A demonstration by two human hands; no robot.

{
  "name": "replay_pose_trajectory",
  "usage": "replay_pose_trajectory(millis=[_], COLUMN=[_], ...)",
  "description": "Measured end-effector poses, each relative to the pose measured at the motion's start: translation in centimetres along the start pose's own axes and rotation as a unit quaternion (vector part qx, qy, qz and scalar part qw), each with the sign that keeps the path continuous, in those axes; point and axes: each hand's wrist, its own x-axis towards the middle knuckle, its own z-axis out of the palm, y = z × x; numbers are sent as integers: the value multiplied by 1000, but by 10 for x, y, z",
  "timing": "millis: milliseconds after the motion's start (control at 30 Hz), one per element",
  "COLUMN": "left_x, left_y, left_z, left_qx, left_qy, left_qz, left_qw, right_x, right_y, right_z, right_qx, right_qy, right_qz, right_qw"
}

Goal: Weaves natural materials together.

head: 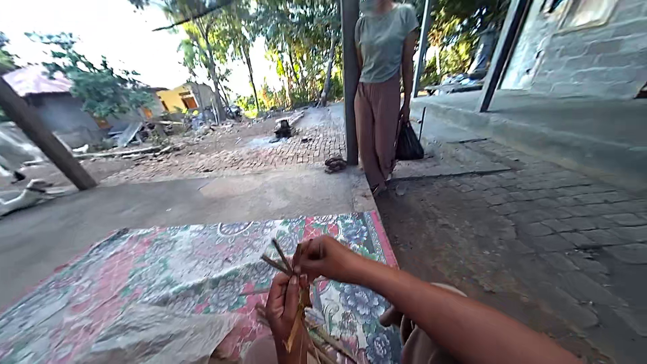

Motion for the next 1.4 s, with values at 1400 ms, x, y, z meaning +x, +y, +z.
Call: replay_pose_trajectory(millis=[1400], left_x=[9], left_y=[29], left_z=[6], left_qx=[304], left_qy=[-372], left_qz=[-64], left_qw=[875], right_x=[-18], right_y=[-52], right_z=[-54], right_qx=[-323], right_qy=[-213], right_qz=[89], right_qw=[918])
